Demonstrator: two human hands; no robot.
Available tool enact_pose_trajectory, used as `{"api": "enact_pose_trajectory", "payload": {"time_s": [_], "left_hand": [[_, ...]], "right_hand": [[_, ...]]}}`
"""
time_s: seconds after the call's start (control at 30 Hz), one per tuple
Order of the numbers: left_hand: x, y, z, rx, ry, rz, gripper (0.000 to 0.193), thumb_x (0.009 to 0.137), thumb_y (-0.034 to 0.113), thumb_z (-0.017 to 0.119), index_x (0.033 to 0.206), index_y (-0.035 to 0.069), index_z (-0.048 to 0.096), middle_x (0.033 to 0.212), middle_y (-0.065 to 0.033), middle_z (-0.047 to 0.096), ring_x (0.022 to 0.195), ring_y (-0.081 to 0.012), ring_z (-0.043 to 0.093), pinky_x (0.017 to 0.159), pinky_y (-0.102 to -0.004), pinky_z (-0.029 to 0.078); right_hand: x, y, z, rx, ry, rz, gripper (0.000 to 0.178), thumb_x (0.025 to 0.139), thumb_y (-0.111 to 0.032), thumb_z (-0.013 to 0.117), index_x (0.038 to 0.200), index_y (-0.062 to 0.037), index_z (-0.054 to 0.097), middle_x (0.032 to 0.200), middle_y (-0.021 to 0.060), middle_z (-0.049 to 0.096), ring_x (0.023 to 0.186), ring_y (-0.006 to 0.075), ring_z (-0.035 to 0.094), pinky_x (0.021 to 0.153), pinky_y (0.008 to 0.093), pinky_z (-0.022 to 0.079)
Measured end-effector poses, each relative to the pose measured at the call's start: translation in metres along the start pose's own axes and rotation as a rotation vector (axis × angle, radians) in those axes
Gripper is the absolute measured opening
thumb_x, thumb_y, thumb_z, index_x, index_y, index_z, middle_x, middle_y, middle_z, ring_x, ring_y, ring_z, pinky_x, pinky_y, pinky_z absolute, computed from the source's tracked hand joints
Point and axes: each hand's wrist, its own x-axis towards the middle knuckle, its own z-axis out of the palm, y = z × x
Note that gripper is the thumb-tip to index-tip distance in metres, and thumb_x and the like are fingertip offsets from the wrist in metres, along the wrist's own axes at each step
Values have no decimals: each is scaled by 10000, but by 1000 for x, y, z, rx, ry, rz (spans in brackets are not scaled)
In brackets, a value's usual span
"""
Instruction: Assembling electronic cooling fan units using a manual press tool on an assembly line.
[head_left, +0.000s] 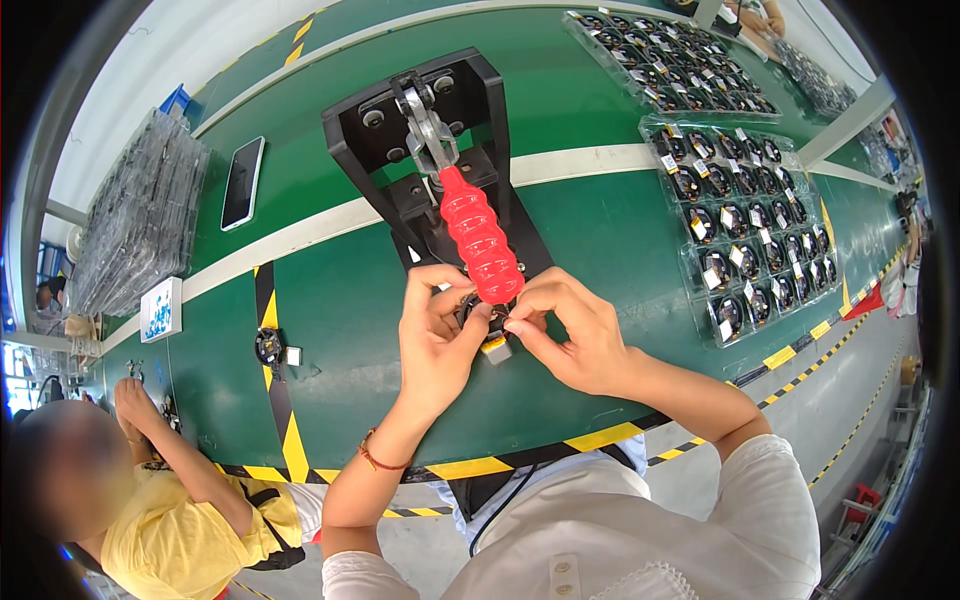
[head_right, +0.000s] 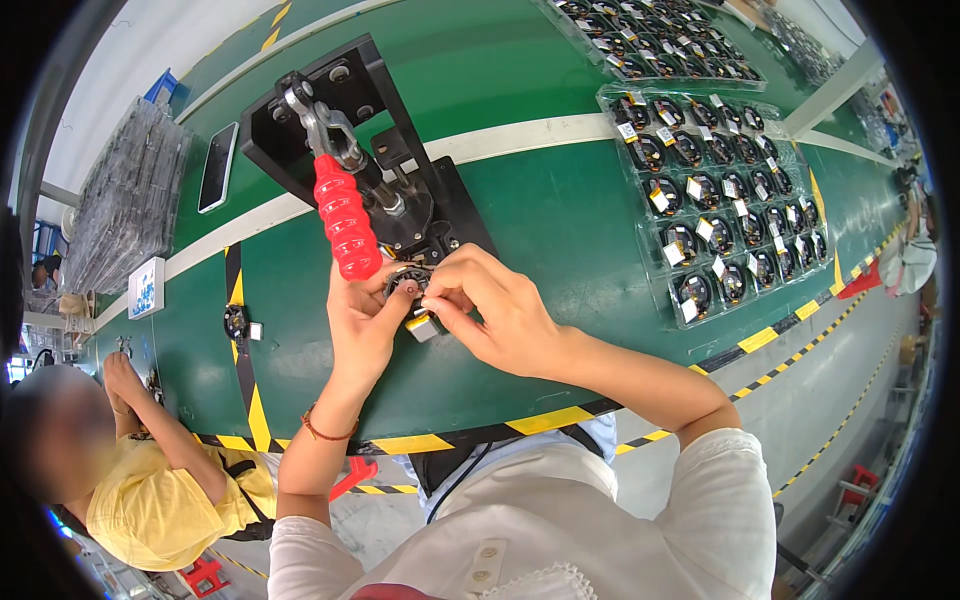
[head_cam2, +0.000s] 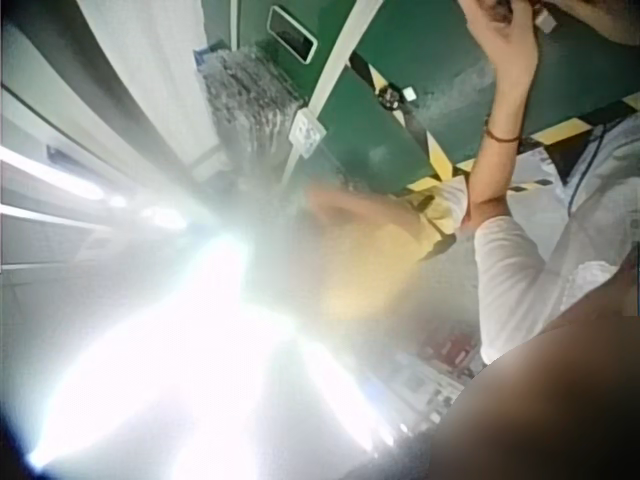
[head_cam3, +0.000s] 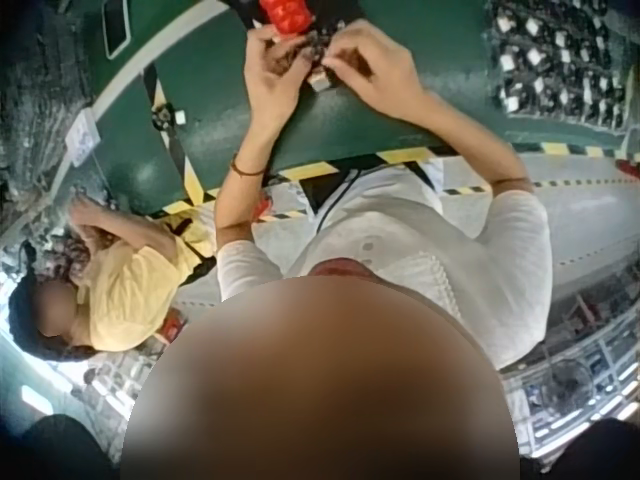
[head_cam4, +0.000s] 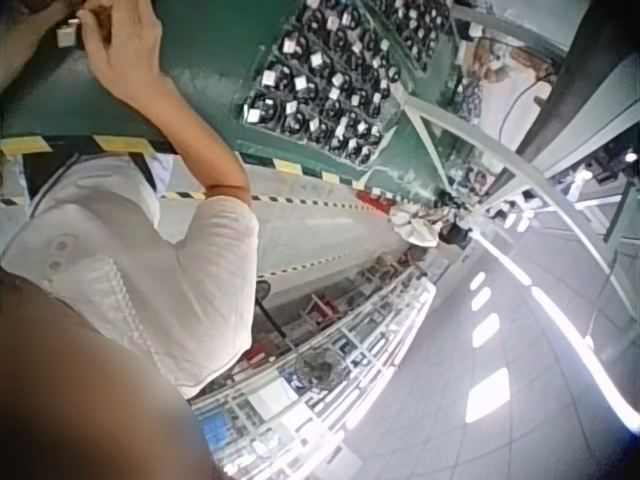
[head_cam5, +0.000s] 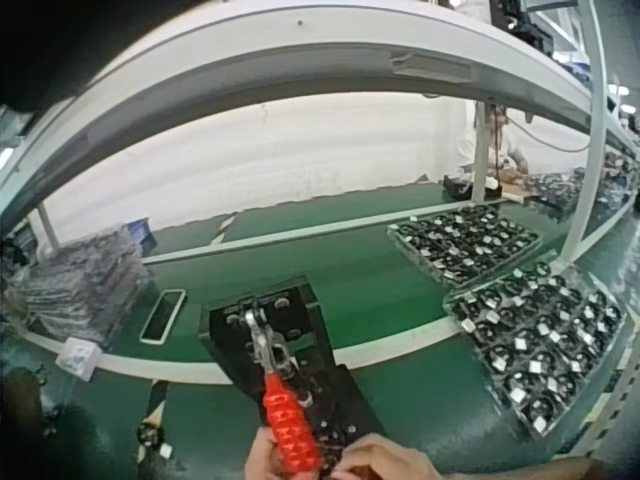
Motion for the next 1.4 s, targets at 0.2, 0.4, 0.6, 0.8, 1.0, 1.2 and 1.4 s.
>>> {"api": "enact_pose_trajectory", "payload": {"time_s": [0.2,0.4,0.6,0.8,1.0,1.2,1.4], "left_hand": [[0,2,-6,201,-131,44,145,863,-59,586,1008,-48,585,953,-49,624,859,-67,563,728,-214,470],[4,-4,-13,219,-148,48,130,856,-16,628,985,-24,614,909,-50,645,806,-73,578,703,-218,474],[3,-2,-11,624,-157,271,91,870,-16,591,961,-16,602,877,-95,645,760,-134,607,696,-258,486],[6,0,-16,478,-202,207,85,898,27,569,972,-4,593,888,-89,640,750,-151,608,675,-269,486],[4,4,-17,522,-211,155,75,911,33,550,957,-4,595,869,-84,635,737,-162,599,688,-270,479],[8,3,-17,607,-222,255,88,931,44,519,941,-14,585,847,-89,622,759,-178,602,703,-274,476],[8,-1,-17,363,-246,104,127,941,56,517,996,-18,604,900,-76,624,825,-136,589,739,-259,473]], "right_hand": [[0,3,1,-17,26,-20,184,787,47,671,932,-1,568,868,109,579,624,137,571,534,250,470],[0,2,0,-55,13,-34,199,784,50,671,962,-3,600,884,109,585,625,142,577,536,251,470],[-1,5,-1,-38,-15,-22,205,789,41,671,977,-11,611,907,112,591,647,151,590,554,257,477],[-1,5,-1,-16,-12,8,200,791,33,672,976,-16,614,910,110,592,692,163,603,582,258,490],[-2,5,0,-6,-24,14,197,792,29,674,974,-16,615,907,106,591,697,156,601,578,258,486],[-1,5,-1,9,-32,18,184,796,34,668,964,-17,615,909,105,589,692,151,594,582,256,482],[0,7,-2,16,-8,8,181,795,42,665,957,-16,610,897,101,584,687,146,588,595,252,487]]}}
